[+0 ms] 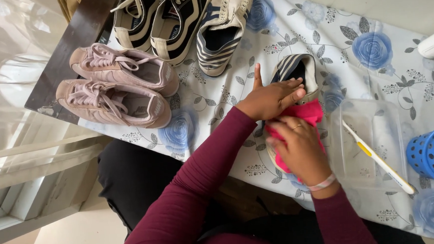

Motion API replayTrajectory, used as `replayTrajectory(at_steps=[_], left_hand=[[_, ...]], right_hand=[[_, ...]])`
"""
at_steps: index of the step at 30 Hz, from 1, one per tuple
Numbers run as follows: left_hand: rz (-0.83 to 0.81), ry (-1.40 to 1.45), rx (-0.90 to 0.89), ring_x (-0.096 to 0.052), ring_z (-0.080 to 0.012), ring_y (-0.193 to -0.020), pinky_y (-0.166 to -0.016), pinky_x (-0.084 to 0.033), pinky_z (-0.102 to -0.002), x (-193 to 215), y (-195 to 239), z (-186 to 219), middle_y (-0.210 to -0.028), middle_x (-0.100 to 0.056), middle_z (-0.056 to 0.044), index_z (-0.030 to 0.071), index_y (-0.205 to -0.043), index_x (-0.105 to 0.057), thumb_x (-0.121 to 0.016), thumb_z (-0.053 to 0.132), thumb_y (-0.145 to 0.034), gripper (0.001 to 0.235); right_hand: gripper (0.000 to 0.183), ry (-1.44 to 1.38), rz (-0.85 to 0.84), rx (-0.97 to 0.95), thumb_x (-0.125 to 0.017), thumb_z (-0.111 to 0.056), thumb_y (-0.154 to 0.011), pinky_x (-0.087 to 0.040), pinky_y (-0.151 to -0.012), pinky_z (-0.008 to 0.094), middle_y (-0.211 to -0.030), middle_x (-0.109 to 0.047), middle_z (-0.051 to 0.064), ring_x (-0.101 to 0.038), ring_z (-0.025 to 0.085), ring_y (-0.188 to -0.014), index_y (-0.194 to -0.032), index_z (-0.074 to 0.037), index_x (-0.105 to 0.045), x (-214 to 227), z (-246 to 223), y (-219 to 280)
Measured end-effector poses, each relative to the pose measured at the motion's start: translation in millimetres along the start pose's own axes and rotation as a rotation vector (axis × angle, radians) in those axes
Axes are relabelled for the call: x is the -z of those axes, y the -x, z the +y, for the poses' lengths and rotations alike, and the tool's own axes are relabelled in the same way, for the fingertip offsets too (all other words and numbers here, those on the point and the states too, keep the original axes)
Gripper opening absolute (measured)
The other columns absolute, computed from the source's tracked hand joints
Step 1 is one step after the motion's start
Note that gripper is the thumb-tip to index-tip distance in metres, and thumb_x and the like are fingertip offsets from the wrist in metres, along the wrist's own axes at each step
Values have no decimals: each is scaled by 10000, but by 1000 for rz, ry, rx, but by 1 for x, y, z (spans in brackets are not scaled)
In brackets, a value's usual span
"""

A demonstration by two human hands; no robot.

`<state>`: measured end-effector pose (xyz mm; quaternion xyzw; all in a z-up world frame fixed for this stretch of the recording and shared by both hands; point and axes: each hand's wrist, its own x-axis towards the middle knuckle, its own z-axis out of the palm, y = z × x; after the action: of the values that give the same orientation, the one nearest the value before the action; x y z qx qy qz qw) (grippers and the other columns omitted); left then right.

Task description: The person scrubs a beige sneaker with a yellow toothbrush and wipes it with a pink cloth. They repeat the scrubbing and wiping on different parts of the shoe, including the side and toe area, while other shoes remain on the table.

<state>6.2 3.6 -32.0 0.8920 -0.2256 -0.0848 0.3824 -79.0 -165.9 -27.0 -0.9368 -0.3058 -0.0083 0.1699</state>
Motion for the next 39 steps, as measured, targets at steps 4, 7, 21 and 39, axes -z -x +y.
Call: replayTrajectory(at_steps=[4, 7, 21, 39], left_hand=[[25, -52, 1, -381, -224, -1514, -1134, 311, -674, 1, 1, 4, -1571, -496, -76, 138, -1468, -553, -166, 656, -1028, 783], [26, -66, 0, -384, -215, -1514, -1147, 302, -675, -2, 4, 6, -1574, -493, -70, 139, -1475, -544, -217, 668, -1020, 770], [231, -174, -79, -661, -244, -1182, -1048, 189, -890, -5, -3, 9, -1080, -732, 12, 241, -1135, -751, -750, 170, -874, 270], [301, 6, -241, -674, -194, -1012, -1082, 94, -831, 6, -2, 11, -947, -667, 76, 207, -934, -706, -478, -109, -813, 408]], right_hand=[[258, 70, 48, -39, -616, -345, -970, -486, -959, 483, -1122, -642, -21, -610, 287, -1154, -1209, -277, -688, -25, 10, 22], [164, -9, 69, -79, -633, -287, -962, -507, -910, 450, -970, -648, -41, -646, 284, -1006, -1089, -315, -734, -25, 17, 40], [334, 570, 325, -247, -762, -91, -814, -506, -856, 375, -1259, -594, 47, -549, 294, -1105, -1148, -104, -770, 22, -2, 43], [51, 655, 35, -39, -600, -153, -942, -457, -652, 373, -1026, -631, 21, -610, 245, -804, -907, -187, -585, 29, -9, 71]])
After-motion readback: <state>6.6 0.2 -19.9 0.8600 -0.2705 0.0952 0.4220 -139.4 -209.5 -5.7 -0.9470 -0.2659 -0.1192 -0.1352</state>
